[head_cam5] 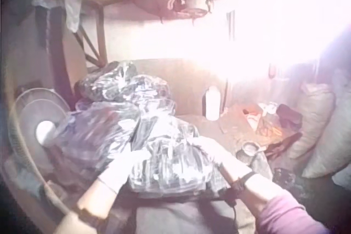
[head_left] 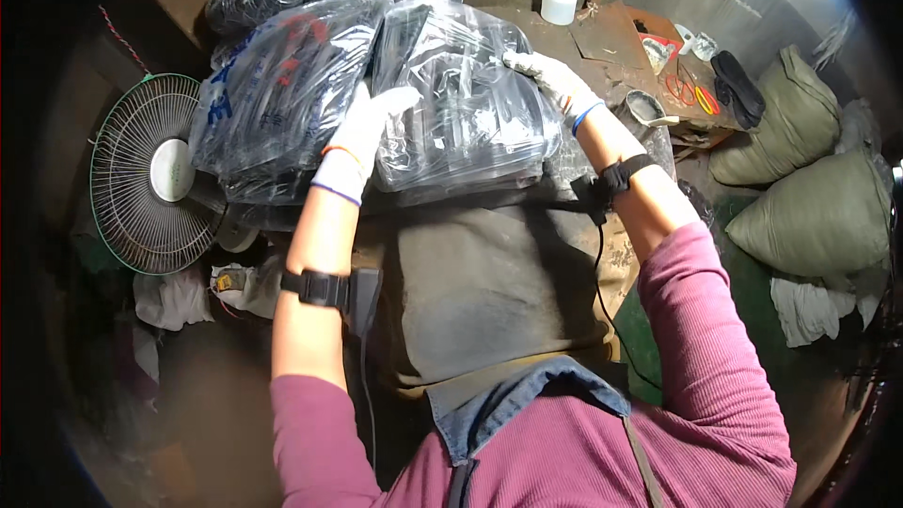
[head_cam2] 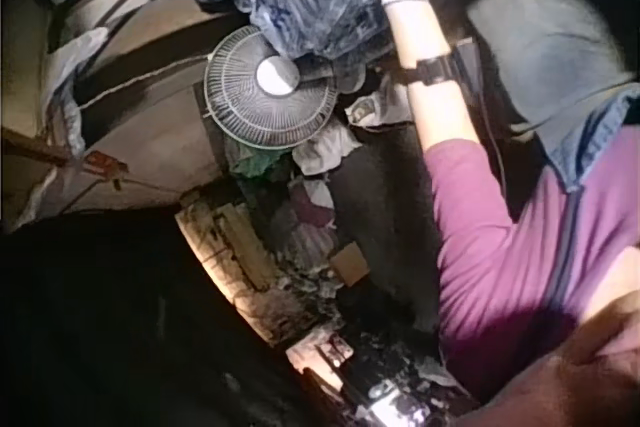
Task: Apply adhesive or primer to the bottom of shoe soles using a brush.
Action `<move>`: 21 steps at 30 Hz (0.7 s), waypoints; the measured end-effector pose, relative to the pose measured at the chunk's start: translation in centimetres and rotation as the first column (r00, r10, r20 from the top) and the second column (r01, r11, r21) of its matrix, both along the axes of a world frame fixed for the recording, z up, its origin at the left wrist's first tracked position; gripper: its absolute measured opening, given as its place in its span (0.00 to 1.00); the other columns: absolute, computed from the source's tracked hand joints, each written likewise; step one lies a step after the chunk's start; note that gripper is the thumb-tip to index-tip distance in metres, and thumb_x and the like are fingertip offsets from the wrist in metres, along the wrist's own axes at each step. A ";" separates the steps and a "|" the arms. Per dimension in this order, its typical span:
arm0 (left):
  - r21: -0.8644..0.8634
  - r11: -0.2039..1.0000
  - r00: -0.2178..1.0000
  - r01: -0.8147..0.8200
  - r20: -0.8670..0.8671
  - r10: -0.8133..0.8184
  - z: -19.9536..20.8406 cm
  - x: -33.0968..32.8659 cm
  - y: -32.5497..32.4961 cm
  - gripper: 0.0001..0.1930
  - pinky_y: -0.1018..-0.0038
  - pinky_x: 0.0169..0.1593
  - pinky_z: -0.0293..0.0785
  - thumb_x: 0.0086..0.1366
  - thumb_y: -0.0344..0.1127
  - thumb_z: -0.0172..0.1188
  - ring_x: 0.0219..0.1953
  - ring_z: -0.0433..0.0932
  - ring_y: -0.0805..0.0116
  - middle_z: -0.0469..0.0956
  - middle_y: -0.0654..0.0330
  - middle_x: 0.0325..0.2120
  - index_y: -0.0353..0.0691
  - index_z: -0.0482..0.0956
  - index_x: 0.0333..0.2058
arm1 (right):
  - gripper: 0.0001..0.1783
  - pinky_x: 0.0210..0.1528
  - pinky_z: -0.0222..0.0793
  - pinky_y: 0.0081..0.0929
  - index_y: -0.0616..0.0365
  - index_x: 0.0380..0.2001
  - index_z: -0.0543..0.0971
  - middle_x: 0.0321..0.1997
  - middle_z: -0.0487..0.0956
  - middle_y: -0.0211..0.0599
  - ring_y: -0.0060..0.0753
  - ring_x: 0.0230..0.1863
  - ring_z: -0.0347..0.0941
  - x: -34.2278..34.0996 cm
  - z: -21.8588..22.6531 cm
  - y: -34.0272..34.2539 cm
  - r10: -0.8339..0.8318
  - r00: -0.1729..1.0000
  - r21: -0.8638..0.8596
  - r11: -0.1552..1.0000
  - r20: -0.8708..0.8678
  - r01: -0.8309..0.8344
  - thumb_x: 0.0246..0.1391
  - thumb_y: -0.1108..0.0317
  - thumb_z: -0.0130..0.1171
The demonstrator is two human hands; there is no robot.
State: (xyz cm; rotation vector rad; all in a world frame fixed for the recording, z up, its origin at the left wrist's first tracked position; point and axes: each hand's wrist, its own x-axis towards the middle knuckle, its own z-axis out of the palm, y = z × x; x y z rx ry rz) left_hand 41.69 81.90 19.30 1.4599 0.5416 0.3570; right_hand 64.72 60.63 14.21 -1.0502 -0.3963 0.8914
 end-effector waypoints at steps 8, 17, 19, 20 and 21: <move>-0.005 1.000 0.977 0.008 0.215 -0.007 3.4 -4.1 -7.2 0.45 0.73 0.40 0.83 0.61 0.21 0.65 0.35 0.82 0.68 0.82 0.52 0.41 0.31 0.51 0.73 | 0.18 0.51 0.72 0.24 0.66 0.49 0.80 0.44 0.83 0.32 0.20 0.43 0.75 -7.5 3.1 -5.9 -0.333 0.748 0.008 0.915 0.574 0.402 0.62 0.65 0.62; -0.025 0.998 0.997 0.060 0.045 -0.059 -8.4 -18.9 -15.2 0.51 0.57 0.66 0.72 0.58 0.31 0.72 0.67 0.67 0.49 0.62 0.43 0.69 0.39 0.51 0.75 | 0.32 0.63 0.69 0.34 0.62 0.63 0.73 0.57 0.81 0.48 0.41 0.57 0.77 -23.5 -0.6 -15.4 -0.143 0.758 -0.398 0.781 0.636 0.482 0.57 0.61 0.64; 0.770 0.592 0.944 0.239 -0.326 0.043 -11.1 -20.2 -15.8 0.48 0.49 0.69 0.65 0.59 0.36 0.71 0.69 0.63 0.43 0.58 0.42 0.70 0.41 0.54 0.74 | 0.34 0.66 0.67 0.39 0.60 0.64 0.72 0.60 0.78 0.53 0.49 0.63 0.74 -24.4 -5.3 -16.9 0.040 0.696 -0.520 0.696 0.717 0.496 0.57 0.57 0.64; 0.887 0.414 0.960 0.203 -0.264 0.097 -11.2 -19.7 -16.3 0.48 0.45 0.70 0.58 0.57 0.39 0.70 0.69 0.62 0.37 0.57 0.42 0.70 0.41 0.55 0.73 | 0.37 0.68 0.66 0.42 0.59 0.67 0.69 0.65 0.74 0.57 0.56 0.66 0.71 -23.9 -7.4 -17.7 0.058 0.731 -0.533 0.724 0.680 0.438 0.57 0.55 0.64; 0.941 0.319 0.973 0.114 -0.171 0.157 -9.0 -17.7 -17.3 0.44 0.49 0.73 0.56 0.55 0.35 0.69 0.71 0.59 0.39 0.59 0.43 0.70 0.41 0.62 0.71 | 0.37 0.68 0.66 0.42 0.59 0.67 0.69 0.65 0.74 0.57 0.56 0.66 0.71 -23.5 -6.8 -17.7 0.058 0.739 -0.544 0.716 0.671 0.438 0.57 0.55 0.64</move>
